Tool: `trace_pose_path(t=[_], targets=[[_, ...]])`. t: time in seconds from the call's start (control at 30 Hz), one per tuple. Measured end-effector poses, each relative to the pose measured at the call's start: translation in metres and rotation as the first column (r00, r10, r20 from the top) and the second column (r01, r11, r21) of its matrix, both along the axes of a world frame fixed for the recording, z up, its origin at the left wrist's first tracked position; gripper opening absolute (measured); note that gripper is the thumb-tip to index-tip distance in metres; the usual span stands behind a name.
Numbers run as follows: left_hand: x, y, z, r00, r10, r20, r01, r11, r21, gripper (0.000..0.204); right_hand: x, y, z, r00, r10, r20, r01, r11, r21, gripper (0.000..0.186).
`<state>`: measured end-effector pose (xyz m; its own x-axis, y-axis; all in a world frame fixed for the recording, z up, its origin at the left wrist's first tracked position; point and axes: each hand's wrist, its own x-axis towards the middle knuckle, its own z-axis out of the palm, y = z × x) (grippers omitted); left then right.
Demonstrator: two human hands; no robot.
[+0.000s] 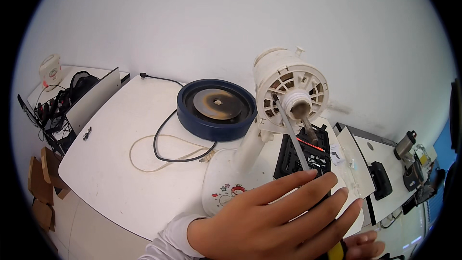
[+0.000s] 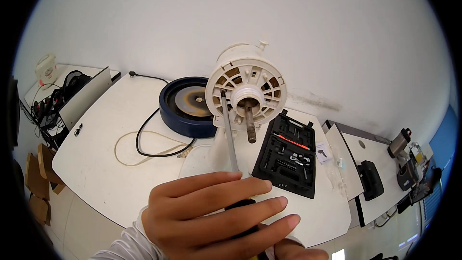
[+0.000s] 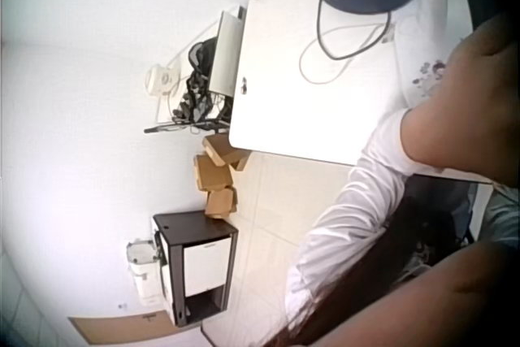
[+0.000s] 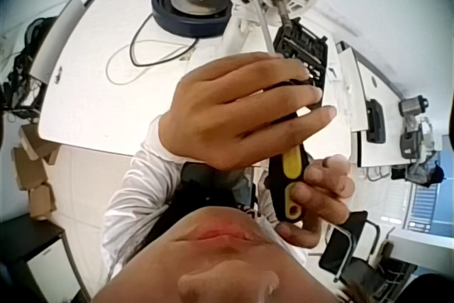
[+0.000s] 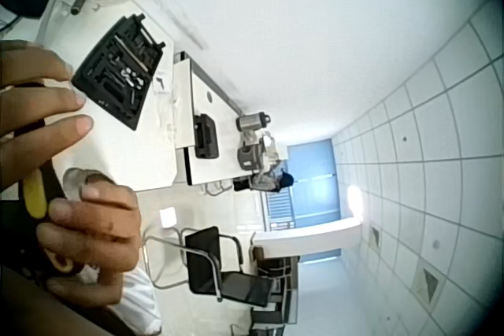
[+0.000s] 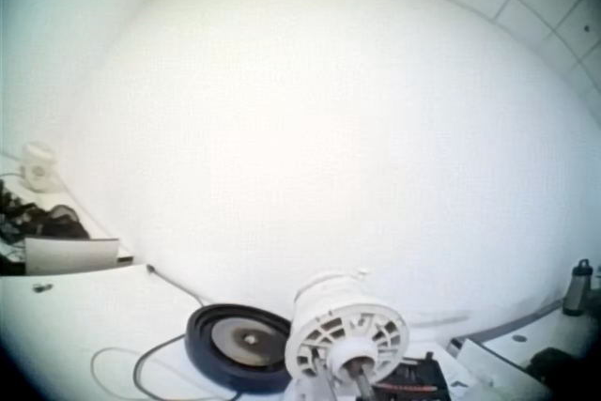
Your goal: The person uses a screwdriver to remove and reinsert screws from the motor housing of a white electric fan. They repeatedly loosen and tighten the same screw while holding the fan head, then remove the screwdriver and set it down.
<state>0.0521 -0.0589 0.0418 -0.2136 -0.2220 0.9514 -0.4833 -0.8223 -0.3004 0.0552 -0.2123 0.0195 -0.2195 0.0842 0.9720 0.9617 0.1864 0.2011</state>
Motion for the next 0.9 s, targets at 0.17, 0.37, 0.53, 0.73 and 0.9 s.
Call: trace_pose_path(t=[0.17,0.37,0.53,0.73,0.9], targets=[[-0.004,-0.003,-0.002,1.000,-0.013,-0.016,0.012,0.999,-0.046,0.025,0.004,-0.012,0.003,0.998,0.050,0.030,-0.044,0.985,-0.169,0.011],[-0.005,0.005,0.001,1.000,0.005,0.026,-0.005,1.000,0.005,0.022,0.010,0.004,0.008,0.985,-0.154,0.072,0.157,0.987,-0.024,0.041],[0.000,0.014,0.004,0.992,0.070,0.110,-0.077,0.995,0.062,0.020,0.011,-0.022,0.013,0.966,-0.180,0.183,0.215,0.958,-0.189,0.043],[-0.008,0.014,0.006,0.994,0.104,0.016,-0.105,0.992,0.073,0.024,0.001,-0.026,0.009,0.998,0.019,0.064,-0.004,0.973,-0.229,0.033],[-0.013,0.014,0.005,0.995,0.092,-0.024,-0.090,0.992,0.084,0.023,0.004,-0.025,0.012,0.994,-0.103,0.036,0.109,0.963,-0.247,0.046]])
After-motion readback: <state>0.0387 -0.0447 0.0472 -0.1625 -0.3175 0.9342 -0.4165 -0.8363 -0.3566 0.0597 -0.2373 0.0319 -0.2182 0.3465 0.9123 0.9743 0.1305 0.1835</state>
